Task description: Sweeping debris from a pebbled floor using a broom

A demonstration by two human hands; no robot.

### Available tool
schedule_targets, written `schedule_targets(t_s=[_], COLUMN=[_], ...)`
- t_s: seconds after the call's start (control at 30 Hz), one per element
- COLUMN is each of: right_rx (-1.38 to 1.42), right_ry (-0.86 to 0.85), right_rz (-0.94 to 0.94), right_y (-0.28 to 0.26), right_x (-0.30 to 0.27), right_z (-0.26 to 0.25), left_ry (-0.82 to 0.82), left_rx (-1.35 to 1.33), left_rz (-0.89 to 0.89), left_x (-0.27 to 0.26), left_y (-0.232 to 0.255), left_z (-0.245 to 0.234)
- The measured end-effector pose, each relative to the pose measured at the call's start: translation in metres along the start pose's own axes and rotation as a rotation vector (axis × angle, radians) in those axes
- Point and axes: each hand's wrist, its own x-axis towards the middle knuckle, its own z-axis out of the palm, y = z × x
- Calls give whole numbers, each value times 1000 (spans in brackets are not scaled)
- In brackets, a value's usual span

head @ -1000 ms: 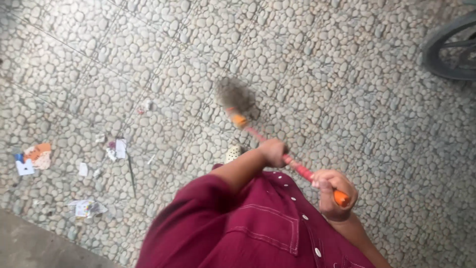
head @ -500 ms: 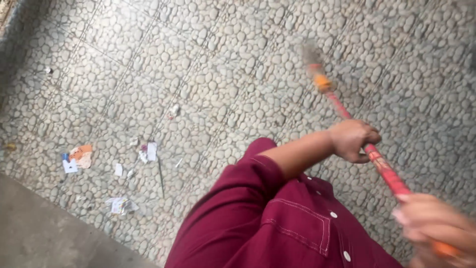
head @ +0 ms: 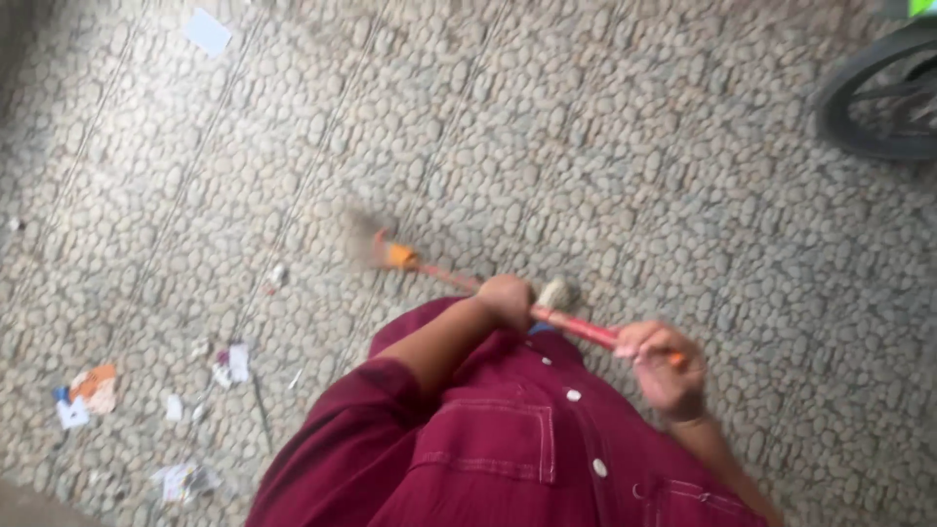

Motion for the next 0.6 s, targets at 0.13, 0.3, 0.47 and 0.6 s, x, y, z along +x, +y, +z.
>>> schedule_targets(t_s=[0.13,0.3,0.47,0.6], right_rx=[184,-579,-872,-786], right_ry=[42,15,-267,-52], right_rz=[-7,-37,26,397], right_y=[-36,-174,-157,-104], right_x=[42,109,129,118], right_z=[-40,-43,-74,-101], left_ry=[-28,254,558,243], left_rx=[41,-51,-300,-280], left_rz=[66,315,806,483], left_x=[48,127,246,265], left_y=[28,153,171,128], left_z=[-41,-115,-82,-40])
